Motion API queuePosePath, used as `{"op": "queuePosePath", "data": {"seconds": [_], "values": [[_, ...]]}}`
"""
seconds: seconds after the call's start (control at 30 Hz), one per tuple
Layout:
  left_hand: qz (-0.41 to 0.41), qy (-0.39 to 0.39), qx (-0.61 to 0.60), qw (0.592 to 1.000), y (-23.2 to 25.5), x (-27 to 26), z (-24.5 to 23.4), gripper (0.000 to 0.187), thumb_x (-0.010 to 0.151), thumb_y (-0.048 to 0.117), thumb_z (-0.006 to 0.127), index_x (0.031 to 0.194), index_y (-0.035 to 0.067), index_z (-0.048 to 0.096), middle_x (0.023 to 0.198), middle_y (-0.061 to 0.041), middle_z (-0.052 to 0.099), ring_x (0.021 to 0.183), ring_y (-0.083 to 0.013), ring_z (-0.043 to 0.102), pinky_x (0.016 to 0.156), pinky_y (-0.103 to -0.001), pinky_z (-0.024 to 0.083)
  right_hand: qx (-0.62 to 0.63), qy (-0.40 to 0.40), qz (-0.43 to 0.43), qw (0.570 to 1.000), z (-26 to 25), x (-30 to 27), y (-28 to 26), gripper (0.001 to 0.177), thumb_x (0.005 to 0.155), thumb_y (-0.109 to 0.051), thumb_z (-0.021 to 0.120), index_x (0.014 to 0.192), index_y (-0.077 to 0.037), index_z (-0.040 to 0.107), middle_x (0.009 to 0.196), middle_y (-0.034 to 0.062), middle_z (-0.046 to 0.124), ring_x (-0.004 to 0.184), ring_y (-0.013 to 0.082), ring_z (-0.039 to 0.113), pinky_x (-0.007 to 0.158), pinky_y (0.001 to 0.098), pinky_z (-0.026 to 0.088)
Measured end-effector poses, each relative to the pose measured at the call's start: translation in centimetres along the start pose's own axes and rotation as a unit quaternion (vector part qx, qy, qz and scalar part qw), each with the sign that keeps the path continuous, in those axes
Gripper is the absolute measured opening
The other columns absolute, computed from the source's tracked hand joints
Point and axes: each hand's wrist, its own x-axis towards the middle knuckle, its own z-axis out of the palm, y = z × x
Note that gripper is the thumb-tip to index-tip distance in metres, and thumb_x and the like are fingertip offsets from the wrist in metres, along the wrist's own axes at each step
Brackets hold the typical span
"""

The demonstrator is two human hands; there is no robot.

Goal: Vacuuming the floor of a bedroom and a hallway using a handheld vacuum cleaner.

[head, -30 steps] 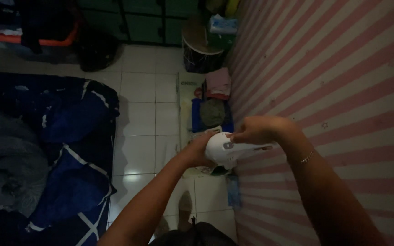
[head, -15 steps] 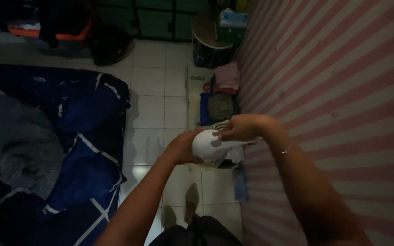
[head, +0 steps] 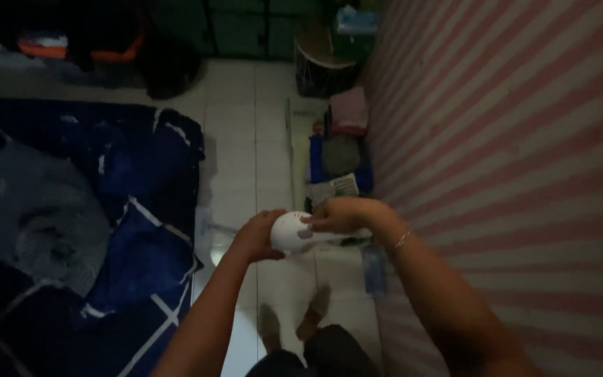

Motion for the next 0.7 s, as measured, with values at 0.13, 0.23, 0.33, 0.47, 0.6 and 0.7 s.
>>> {"op": "queuePosePath", "data": {"seconds": [0.13, 0.23, 0.33, 0.47, 0.6, 0.7], "values": [[0.066, 0.016, -0.042, 0.997, 1.2, 0.7, 0.3, 0.100, 0.044, 0.020, 0.101, 0.135, 0.025, 0.060, 0.132, -0.003, 0.066, 0.124, -0.0292, 0.062, 0.106, -0.046, 0.051, -0.010, -0.012, 0.060, 0.998, -1.8, -4.0, -1.4, 0.067, 0.097, -0.065, 0.043, 0.138, -0.016, 0.066, 0.121, 0.0154, 0.076, 0.103, 0.0326, 0.073, 0.091, 0.0447, 0.055], [0.114, 0.026, -0.059, 0.991, 4.3, 0.5, 1.3, 0.101, 0.044, 0.018, 0.102, 0.136, 0.022, 0.059, 0.130, -0.005, 0.067, 0.124, -0.0301, 0.060, 0.104, -0.047, 0.049, -0.029, -0.017, 0.062, 0.998, -2.7, -6.2, 0.3, 0.066, 0.096, -0.064, 0.046, 0.138, -0.018, 0.067, 0.125, 0.0140, 0.071, 0.106, 0.0292, 0.070, 0.093, 0.0444, 0.053], [0.122, 0.021, -0.098, 0.987, 8.4, 0.3, 2.1, 0.095, 0.045, 0.019, 0.102, 0.131, 0.021, 0.062, 0.130, -0.004, 0.068, 0.122, -0.0299, 0.062, 0.104, -0.046, 0.051, -0.021, -0.011, 0.072, 0.997, -3.7, -8.9, 2.0, 0.068, 0.097, -0.064, 0.048, 0.133, -0.012, 0.072, 0.116, 0.0138, 0.074, 0.096, 0.0284, 0.072, 0.086, 0.0430, 0.056], [0.113, 0.006, -0.141, 0.984, 12.2, 0.9, 5.5, 0.095, 0.045, 0.018, 0.100, 0.132, 0.021, 0.063, 0.130, -0.004, 0.068, 0.123, -0.0289, 0.064, 0.105, -0.045, 0.052, -0.046, -0.019, 0.130, 0.990, -3.9, -12.8, 4.2, 0.068, 0.098, -0.064, 0.047, 0.133, -0.011, 0.073, 0.093, 0.0159, 0.077, 0.069, 0.0250, 0.070, 0.063, 0.0398, 0.058], [0.169, 0.043, -0.186, 0.967, 14.5, 2.3, 10.0, 0.107, 0.045, 0.017, 0.102, 0.140, 0.021, 0.053, 0.135, -0.007, 0.061, 0.126, -0.0320, 0.058, 0.106, -0.047, 0.049, -0.063, -0.025, 0.150, 0.986, -4.3, -16.6, 5.5, 0.062, 0.098, -0.062, 0.046, 0.138, -0.020, 0.069, 0.083, 0.0128, 0.075, 0.060, 0.0209, 0.065, 0.056, 0.0375, 0.054], [0.186, 0.067, -0.208, 0.958, 17.1, 1.6, 10.9, 0.107, 0.048, 0.017, 0.100, 0.144, 0.022, 0.053, 0.141, -0.007, 0.062, 0.129, -0.0318, 0.060, 0.107, -0.047, 0.050, -0.071, -0.032, 0.165, 0.983, -4.5, -17.4, 7.5, 0.057, 0.099, -0.060, 0.050, 0.143, -0.025, 0.064, 0.082, 0.0151, 0.070, 0.060, 0.0207, 0.060, 0.056, 0.0375, 0.051]]}}
